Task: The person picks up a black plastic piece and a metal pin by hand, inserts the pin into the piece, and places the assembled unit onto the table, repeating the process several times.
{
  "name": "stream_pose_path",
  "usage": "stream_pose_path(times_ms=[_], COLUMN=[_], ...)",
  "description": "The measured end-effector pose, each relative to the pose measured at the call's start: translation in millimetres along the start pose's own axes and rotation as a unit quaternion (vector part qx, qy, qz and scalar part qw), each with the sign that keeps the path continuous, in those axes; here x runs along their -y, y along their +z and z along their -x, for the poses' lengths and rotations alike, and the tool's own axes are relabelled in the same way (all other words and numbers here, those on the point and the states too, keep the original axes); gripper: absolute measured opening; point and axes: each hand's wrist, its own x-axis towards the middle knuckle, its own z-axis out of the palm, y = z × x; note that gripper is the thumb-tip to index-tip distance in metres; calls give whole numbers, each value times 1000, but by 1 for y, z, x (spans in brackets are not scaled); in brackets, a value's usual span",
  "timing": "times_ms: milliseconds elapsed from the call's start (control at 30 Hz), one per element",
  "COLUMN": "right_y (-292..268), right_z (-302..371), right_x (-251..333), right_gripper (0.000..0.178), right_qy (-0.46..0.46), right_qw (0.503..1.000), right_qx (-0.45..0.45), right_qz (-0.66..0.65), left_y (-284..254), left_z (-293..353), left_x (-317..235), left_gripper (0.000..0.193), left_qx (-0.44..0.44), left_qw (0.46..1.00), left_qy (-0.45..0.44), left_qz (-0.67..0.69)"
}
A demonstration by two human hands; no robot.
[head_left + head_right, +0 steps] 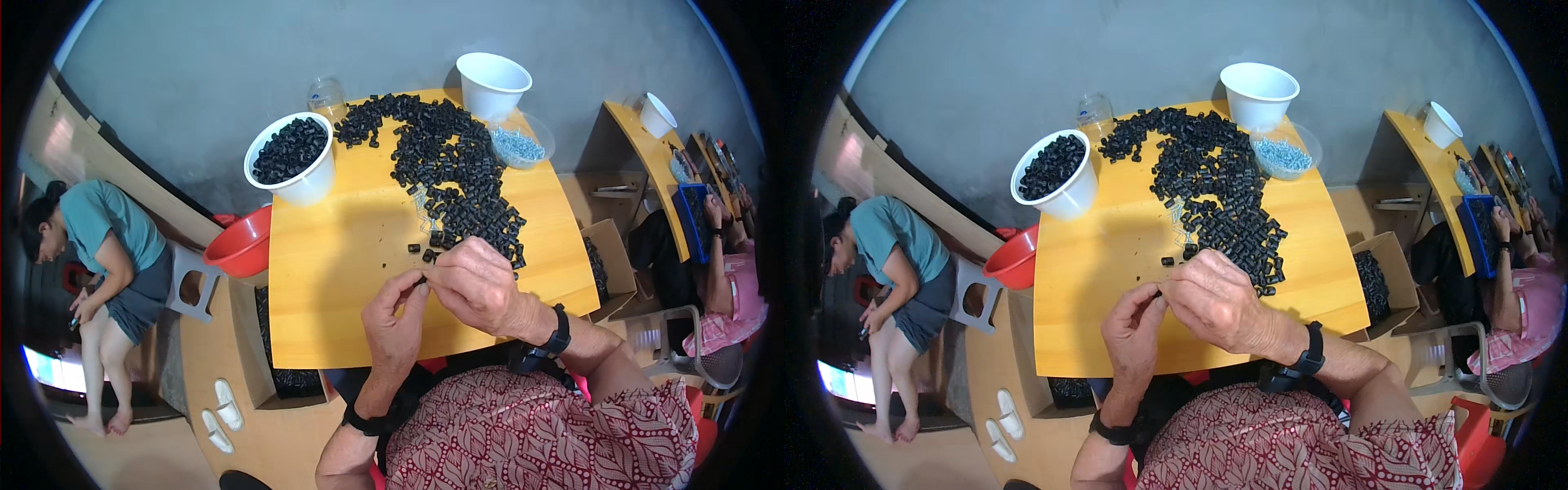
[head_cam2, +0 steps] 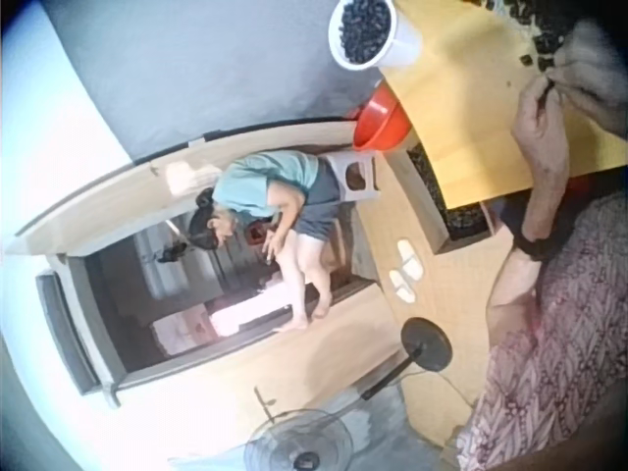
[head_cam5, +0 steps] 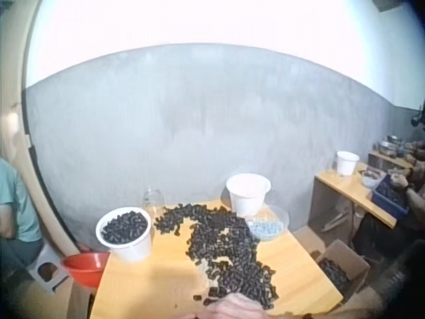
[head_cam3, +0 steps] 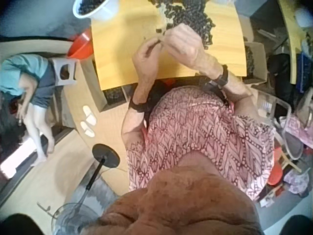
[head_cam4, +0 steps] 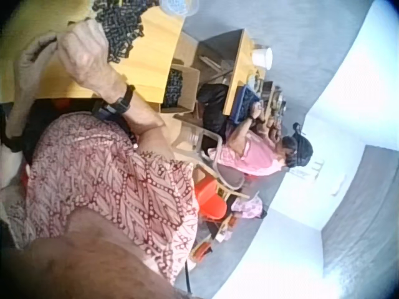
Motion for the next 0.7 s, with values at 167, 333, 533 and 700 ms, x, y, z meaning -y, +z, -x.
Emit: stream_pose_path(times_ms=[167,333,533,700], right_y=[2,5,-5,-9], right_z=[7,15,8,0], right_x=[1,-1,-8,-11], right_gripper=[20,17,40,44], right_qy=[92,194,58,-4], right_qw=[990,960,995,997], right_qx=[34,45,54,81], right_qz=[-101,-194,-66,17], left_y=[-2,-3,-1,3], left_z=[1,-1,-4,-9], left_x=[4,12,14,5], left_gripper=[18,18,17,16], left_qx=[6,42,26,4], left_qw=[998,985,978,959], left_qy=[-39,-76,-99,-132], left_qz=[43,150,182,251])
